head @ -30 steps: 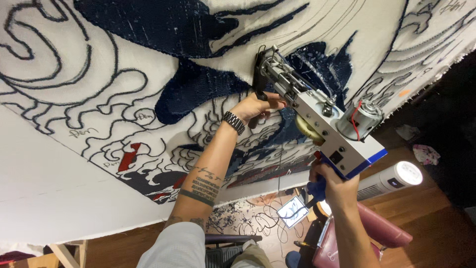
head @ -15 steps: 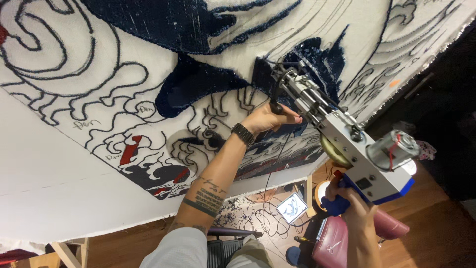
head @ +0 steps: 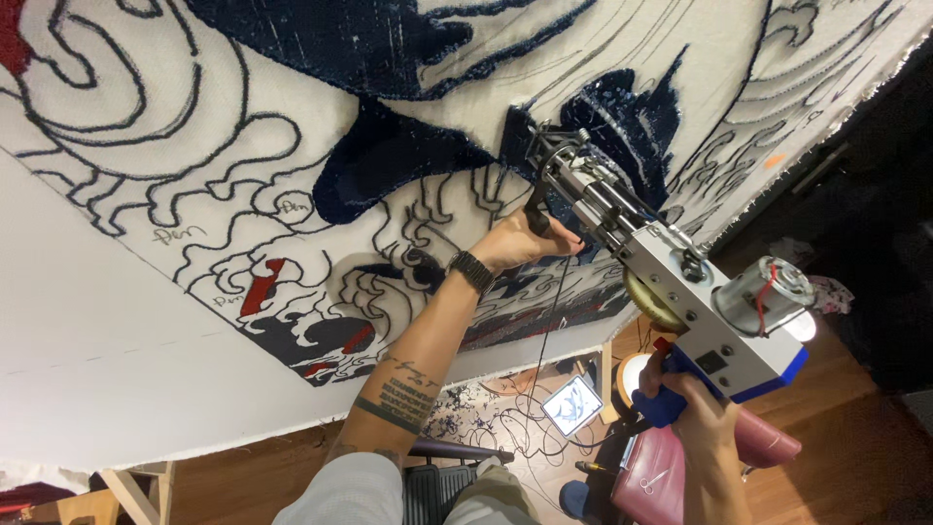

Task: The person uses a handheld tufting gun to apply dark blue yarn into a stretched fabric canvas, following a pre-drawn design. The person moves the tool across the surface to fill outlined sections with tufted yarn.

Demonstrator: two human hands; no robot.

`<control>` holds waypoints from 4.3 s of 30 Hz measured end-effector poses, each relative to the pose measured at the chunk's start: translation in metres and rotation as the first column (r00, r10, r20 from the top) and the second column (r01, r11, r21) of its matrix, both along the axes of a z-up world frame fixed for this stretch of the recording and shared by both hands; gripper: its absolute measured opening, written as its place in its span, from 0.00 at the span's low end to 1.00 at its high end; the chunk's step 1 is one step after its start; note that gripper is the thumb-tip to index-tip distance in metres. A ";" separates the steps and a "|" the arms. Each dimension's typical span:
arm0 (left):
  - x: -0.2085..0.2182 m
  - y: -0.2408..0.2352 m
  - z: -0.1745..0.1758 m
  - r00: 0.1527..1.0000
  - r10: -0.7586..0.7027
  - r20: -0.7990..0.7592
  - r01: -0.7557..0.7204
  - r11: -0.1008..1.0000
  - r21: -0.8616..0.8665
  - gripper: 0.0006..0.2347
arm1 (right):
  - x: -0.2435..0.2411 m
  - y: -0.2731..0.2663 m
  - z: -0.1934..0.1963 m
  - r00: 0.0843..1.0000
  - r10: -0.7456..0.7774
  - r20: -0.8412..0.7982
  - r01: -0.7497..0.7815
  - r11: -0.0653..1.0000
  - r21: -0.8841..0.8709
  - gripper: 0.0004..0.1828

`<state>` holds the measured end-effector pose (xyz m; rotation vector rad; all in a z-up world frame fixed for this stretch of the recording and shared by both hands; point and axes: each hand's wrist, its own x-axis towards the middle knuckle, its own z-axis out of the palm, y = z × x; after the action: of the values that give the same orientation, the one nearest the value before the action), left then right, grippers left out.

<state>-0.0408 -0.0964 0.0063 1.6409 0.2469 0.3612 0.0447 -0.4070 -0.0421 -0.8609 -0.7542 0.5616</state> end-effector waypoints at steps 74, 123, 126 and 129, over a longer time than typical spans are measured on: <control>0.040 0.108 -0.082 0.943 0.333 -0.021 -0.327 0.907 -0.265 0.12 | -0.035 0.122 0.072 0.901 -0.253 0.353 0.365 0.881 -0.299 0.09; 0.047 0.090 -0.004 0.981 0.166 0.101 -0.133 0.952 -0.275 0.19 | 0.008 0.100 0.080 0.916 -0.129 0.381 0.199 0.968 -0.151 0.07; 0.030 0.083 0.003 0.992 0.039 0.119 -0.005 0.962 -0.273 0.19 | 0.014 0.089 0.071 0.913 -0.092 0.398 0.171 0.971 -0.168 0.05; 0.024 0.072 0.007 0.991 0.003 0.131 0.037 0.954 -0.296 0.19 | 0.017 0.077 0.074 0.912 -0.055 0.407 0.135 0.976 -0.169 0.04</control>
<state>-0.0168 -0.0248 0.0135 1.3158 0.1790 0.3962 0.0617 -0.3298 0.0322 -1.2105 -1.0350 0.3767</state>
